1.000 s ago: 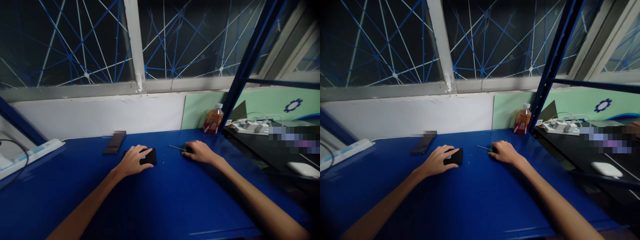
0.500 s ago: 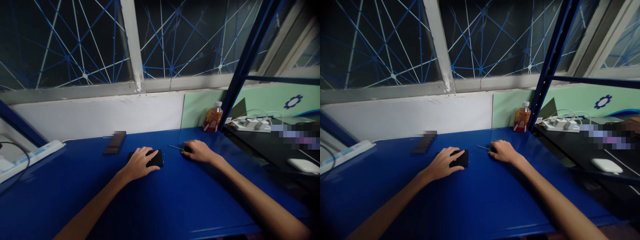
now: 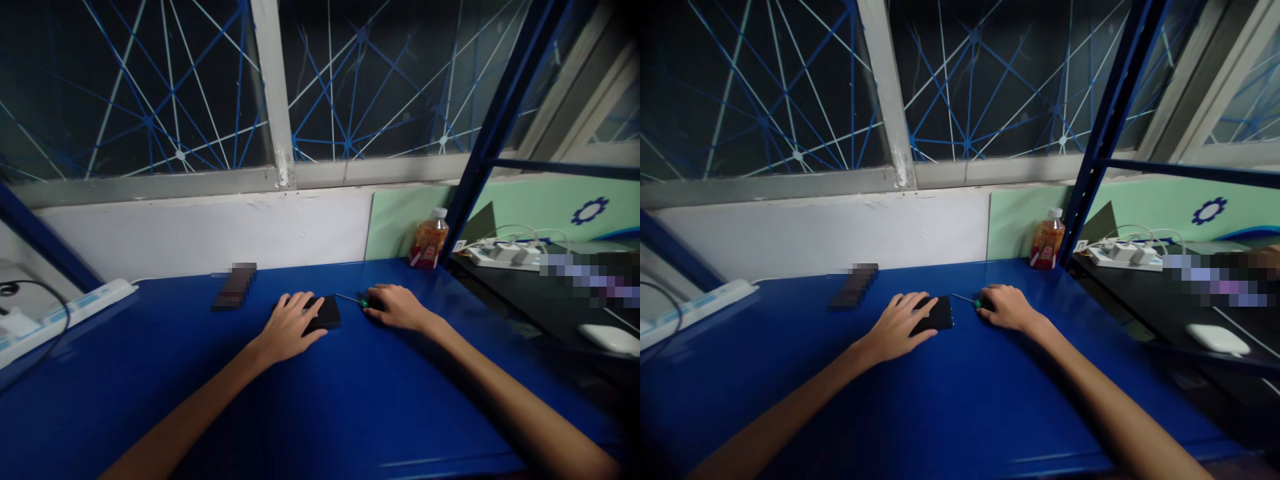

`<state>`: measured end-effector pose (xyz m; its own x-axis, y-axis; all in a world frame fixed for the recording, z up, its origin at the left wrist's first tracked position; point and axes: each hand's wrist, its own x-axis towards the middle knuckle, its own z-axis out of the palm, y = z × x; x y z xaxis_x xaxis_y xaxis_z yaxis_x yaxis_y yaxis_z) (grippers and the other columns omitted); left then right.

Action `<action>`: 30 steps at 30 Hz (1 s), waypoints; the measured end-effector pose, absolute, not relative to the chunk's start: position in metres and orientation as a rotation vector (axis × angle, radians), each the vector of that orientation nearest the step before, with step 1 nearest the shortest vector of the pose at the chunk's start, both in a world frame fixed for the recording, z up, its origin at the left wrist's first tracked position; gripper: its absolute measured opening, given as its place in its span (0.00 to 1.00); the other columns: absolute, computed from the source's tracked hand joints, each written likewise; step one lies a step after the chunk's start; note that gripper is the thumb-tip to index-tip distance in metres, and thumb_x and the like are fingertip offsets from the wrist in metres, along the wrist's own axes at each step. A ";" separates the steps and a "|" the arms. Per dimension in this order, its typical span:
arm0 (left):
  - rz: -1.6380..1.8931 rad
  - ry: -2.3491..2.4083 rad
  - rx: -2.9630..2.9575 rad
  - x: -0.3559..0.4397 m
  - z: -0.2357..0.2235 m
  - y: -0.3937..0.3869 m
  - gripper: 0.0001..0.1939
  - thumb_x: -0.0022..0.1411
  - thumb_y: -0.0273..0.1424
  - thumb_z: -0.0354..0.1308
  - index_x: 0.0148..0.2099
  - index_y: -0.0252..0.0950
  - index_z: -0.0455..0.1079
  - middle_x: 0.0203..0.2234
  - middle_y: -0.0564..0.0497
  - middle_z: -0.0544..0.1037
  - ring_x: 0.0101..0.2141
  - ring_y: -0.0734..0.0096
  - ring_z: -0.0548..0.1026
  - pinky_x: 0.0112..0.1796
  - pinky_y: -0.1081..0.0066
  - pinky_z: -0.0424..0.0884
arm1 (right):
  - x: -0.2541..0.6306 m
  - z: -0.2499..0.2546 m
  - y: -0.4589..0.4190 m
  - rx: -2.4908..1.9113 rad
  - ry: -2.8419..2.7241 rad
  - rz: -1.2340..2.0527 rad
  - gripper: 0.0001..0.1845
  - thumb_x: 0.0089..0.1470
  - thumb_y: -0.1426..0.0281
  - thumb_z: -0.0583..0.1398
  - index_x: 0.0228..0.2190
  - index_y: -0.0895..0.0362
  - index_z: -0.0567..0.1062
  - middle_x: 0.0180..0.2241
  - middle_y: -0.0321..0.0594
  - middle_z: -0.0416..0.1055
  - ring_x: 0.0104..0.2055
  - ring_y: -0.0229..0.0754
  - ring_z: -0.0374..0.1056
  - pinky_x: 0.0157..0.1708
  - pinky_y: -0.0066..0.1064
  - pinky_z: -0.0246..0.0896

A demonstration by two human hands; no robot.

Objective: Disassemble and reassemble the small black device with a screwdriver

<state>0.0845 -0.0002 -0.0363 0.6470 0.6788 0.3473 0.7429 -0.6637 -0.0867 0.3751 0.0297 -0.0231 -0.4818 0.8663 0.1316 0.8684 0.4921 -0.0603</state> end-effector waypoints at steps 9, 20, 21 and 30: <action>-0.450 -1.163 -2.517 0.056 -0.045 -0.007 0.22 0.68 0.41 0.48 0.60 0.38 0.62 0.54 0.39 0.66 0.53 0.50 0.63 0.49 0.51 0.61 | 0.372 -0.024 0.027 -1.526 -2.595 -0.119 0.20 0.58 0.53 0.52 0.36 0.55 0.73 0.35 0.42 0.73 0.32 0.44 0.70 0.26 0.30 0.53; -0.576 -1.252 -2.518 0.054 -0.043 -0.017 0.23 0.65 0.41 0.51 0.58 0.35 0.63 0.54 0.39 0.68 0.54 0.49 0.64 0.51 0.49 0.61 | 0.331 -0.021 -0.004 -0.999 -2.547 -0.070 0.38 0.56 0.49 0.53 0.62 0.53 0.55 0.59 0.52 0.58 0.60 0.57 0.54 0.57 0.52 0.52; -0.588 -1.274 -2.501 0.052 -0.044 -0.017 0.22 0.65 0.41 0.51 0.57 0.35 0.63 0.54 0.38 0.68 0.54 0.48 0.64 0.51 0.49 0.61 | 0.326 -0.023 -0.007 -0.945 -2.595 -0.049 0.39 0.56 0.48 0.53 0.62 0.53 0.54 0.60 0.52 0.57 0.62 0.58 0.52 0.58 0.53 0.49; -0.647 -1.329 -2.437 0.054 -0.049 -0.015 0.21 0.63 0.43 0.53 0.53 0.35 0.67 0.51 0.38 0.70 0.52 0.48 0.65 0.48 0.49 0.63 | 0.318 -0.033 -0.009 -0.886 -2.690 0.051 0.41 0.54 0.47 0.54 0.62 0.55 0.56 0.66 0.51 0.45 0.67 0.60 0.35 0.61 0.58 0.37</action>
<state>0.0541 -0.0149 -0.0494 0.4735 0.7151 0.5141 0.8457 -0.5322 -0.0386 0.3175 -0.0088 -0.0329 -0.7615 0.5857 0.2775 0.5747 0.8082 -0.1287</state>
